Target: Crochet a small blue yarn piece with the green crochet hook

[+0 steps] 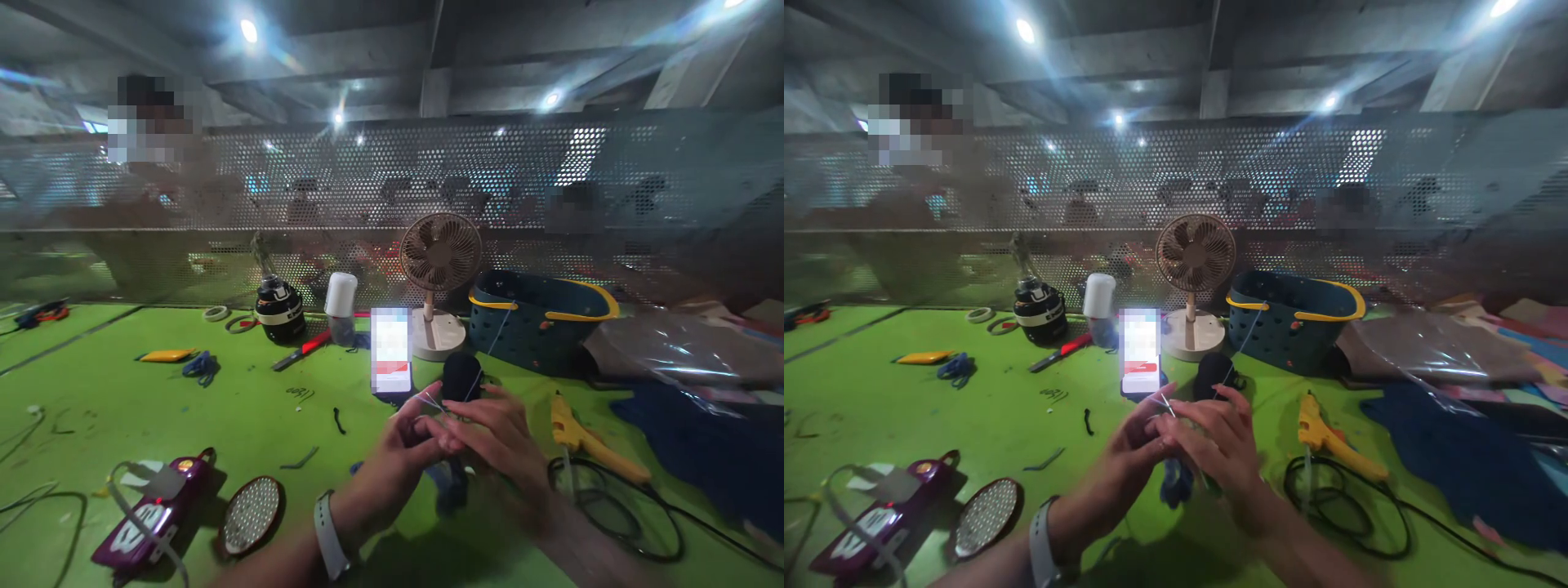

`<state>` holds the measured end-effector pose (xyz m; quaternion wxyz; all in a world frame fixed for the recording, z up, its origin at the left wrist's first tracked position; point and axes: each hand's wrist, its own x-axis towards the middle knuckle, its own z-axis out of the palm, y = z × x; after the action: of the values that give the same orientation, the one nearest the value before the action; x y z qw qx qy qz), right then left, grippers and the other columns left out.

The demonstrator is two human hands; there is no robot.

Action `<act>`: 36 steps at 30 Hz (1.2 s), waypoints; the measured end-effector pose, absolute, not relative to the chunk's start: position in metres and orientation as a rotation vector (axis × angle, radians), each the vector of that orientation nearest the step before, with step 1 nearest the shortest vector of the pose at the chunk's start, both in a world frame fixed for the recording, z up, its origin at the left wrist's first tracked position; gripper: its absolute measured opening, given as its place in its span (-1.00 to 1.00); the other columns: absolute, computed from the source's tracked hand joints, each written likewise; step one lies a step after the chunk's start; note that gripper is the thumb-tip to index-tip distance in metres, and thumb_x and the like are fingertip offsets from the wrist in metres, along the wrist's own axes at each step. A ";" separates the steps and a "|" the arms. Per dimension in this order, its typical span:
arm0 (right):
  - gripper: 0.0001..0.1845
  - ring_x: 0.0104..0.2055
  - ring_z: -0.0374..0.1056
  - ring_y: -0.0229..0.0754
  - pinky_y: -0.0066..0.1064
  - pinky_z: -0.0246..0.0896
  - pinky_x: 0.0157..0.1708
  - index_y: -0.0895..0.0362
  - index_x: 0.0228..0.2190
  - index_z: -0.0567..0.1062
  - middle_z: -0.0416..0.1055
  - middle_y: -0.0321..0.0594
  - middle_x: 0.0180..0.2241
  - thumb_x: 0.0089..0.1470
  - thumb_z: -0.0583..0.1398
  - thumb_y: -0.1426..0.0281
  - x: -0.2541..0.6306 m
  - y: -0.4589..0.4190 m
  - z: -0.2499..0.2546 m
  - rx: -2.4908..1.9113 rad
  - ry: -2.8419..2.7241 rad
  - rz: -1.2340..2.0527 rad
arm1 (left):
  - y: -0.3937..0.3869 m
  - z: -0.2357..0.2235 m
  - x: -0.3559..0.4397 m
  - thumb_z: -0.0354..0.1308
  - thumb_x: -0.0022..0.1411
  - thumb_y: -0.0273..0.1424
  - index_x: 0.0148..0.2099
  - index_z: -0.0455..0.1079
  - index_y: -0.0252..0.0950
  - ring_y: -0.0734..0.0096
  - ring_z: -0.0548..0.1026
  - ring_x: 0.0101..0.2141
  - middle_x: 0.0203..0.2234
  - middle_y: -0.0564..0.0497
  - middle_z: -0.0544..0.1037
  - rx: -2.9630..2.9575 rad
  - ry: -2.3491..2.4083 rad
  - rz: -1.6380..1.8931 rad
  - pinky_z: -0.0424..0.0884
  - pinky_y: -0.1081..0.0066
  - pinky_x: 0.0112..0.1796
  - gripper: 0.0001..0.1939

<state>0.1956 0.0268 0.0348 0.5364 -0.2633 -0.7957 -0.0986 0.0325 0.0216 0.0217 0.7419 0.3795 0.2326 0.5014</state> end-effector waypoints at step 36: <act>-0.82 -0.30 0.54 -0.13 -0.21 0.39 -0.23 -0.01 -0.16 0.58 0.65 -0.21 -0.28 0.21 0.21 0.37 0.200 0.028 0.049 -0.583 -1.838 0.104 | 0.024 0.035 0.022 0.44 -0.01 -0.49 0.23 0.30 -0.29 0.52 0.46 -0.42 -0.49 0.10 0.53 0.891 0.590 1.010 0.36 0.41 -0.23 -0.25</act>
<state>0.2004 0.0281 0.0491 0.5689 -0.2482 -0.7828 0.0443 0.0216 0.0237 0.0347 0.7416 0.4064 0.2693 0.4607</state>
